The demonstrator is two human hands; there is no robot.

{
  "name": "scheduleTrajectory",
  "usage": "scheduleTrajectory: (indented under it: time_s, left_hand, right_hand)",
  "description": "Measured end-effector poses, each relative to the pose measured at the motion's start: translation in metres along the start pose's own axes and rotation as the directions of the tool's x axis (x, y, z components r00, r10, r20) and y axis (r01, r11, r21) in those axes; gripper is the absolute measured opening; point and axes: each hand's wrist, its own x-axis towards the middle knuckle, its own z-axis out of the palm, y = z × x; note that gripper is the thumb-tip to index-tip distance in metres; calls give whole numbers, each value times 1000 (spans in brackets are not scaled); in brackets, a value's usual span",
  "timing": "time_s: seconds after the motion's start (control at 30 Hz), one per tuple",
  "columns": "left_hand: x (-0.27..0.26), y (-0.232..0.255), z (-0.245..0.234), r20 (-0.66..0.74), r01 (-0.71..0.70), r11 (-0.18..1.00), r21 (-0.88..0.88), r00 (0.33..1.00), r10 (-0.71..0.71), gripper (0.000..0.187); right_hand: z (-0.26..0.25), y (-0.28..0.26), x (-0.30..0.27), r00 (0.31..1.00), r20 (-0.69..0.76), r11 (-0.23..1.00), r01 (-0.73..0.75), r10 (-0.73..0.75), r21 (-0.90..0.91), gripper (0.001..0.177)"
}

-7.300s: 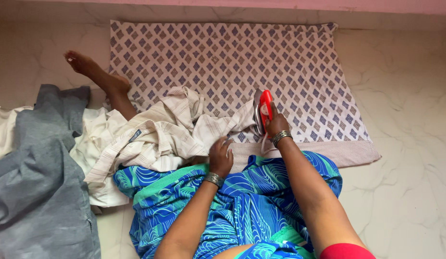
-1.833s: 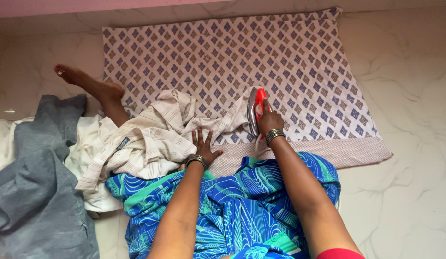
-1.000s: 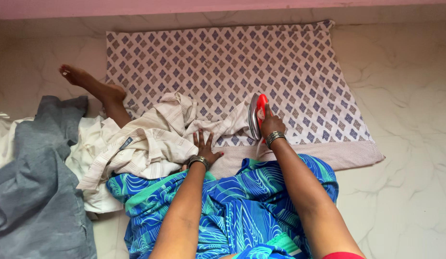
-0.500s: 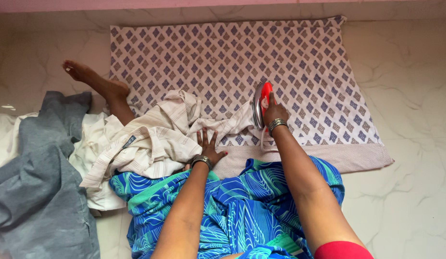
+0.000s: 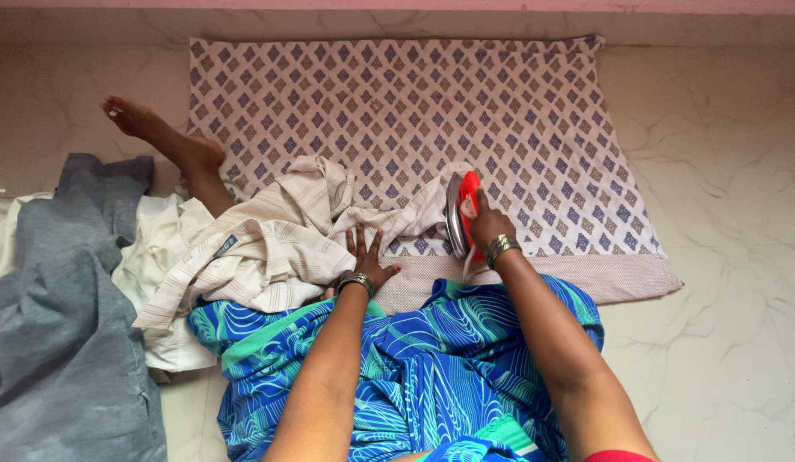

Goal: The person irons a white striped shirt on a patterned mat laid on the floor. They repeatedly smooth the fabric, use a red electric iron to press the shirt, and reposition the garment to iron different sections.

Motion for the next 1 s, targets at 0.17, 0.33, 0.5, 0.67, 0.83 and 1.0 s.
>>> scheduleTrajectory:
  time_s: [0.17, 0.33, 0.5, 0.67, 0.83, 1.0]
  left_hand:
    - [0, -3, 3, -13, -19, 997, -74, 1000, 18, 117]
    - [0, -2, 2, -4, -12, 1000, -24, 1000, 12, 116]
    - [-2, -1, -1, -13, -23, 1000, -21, 1000, 23, 117]
    - [-2, 0, -3, 11, -9, 1000, -6, 1000, 9, 117]
    - [3, -5, 4, 0, -21, 1000, -21, 1000, 21, 116]
    - [11, -11, 14, -29, -42, 998, -44, 999, 40, 118]
  right_hand:
    - [21, 7, -15, 997, -70, 1000, 13, -13, -4, 70]
    - [16, -1, -3, 997, -80, 1000, 1, 0, 15, 73]
    - [9, -16, 21, 997, -62, 999, -53, 53, 5, 74]
    - [10, -18, 44, 993, -110, 999, -39, 38, -4, 75]
    - [0, -20, 34, 996, -69, 998, -52, 55, 36, 75]
    - [1, -10, 3, 999, -44, 1000, -25, 24, -8, 78]
